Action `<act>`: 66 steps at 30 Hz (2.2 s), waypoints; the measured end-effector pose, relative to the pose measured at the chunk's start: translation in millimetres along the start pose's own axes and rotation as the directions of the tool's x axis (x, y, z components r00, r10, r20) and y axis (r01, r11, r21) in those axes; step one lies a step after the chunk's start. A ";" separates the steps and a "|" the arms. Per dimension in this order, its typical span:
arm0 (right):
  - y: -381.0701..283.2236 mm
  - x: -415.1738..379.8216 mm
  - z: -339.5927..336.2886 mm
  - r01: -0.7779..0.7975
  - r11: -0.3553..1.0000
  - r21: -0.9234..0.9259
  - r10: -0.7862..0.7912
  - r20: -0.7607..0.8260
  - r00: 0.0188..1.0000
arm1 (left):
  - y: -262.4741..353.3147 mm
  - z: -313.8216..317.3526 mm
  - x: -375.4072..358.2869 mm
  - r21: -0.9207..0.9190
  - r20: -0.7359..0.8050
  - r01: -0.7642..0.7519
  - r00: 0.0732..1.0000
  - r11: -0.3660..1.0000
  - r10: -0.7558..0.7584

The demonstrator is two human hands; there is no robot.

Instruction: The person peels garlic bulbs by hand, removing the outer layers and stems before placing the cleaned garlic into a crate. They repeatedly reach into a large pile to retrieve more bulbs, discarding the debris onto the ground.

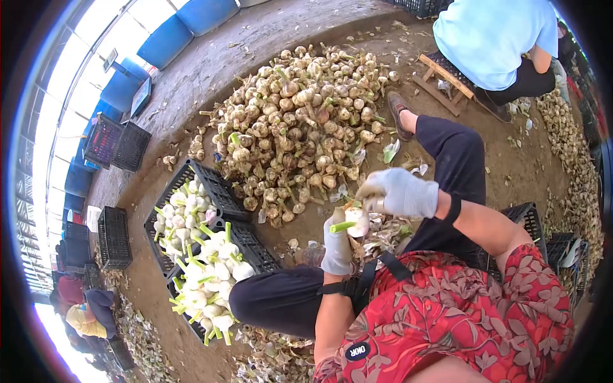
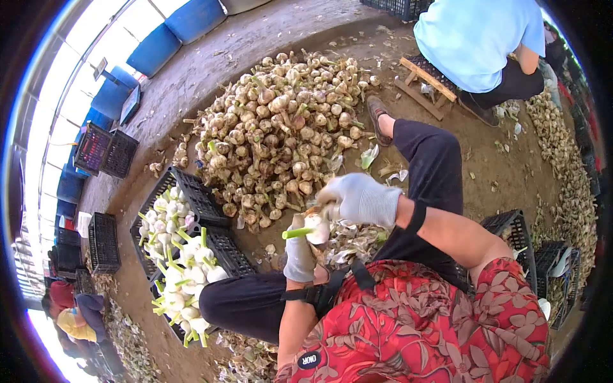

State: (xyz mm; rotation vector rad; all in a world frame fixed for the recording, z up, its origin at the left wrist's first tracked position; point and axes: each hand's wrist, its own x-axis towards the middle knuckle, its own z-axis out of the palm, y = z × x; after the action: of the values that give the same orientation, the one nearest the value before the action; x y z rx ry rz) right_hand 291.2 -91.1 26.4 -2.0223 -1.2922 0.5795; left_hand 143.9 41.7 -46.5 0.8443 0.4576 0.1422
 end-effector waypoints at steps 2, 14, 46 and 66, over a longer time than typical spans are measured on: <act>-20.9 -5.5 7.7 0.018 0.993 -0.114 -0.013 0.038 0.999 | -0.6 1.9 3.6 0.035 -0.031 -0.013 0.999 0.999 0.014; -12.4 0.3 28.3 0.069 0.908 -0.414 -0.079 -0.008 0.997 | 0.8 0.6 3.1 0.226 -0.048 -0.019 0.998 0.974 0.031; -26.4 -29.5 -57.7 0.026 0.998 -0.065 -0.004 0.320 0.947 | -8.2 -28.8 23.8 -0.842 -0.123 -0.150 0.989 0.518 0.087; 155.3 171.4 130.1 0.020 0.779 -0.626 -0.063 -0.046 0.997 | 12.2 -4.4 25.8 -0.057 -0.640 -0.086 0.768 0.995 0.030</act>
State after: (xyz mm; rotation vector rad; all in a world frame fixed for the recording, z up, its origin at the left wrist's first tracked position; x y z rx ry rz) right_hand 371.0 57.2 -178.7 -2.5025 -1.6361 0.0381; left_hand 165.6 60.5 -48.6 0.7114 1.0651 0.5162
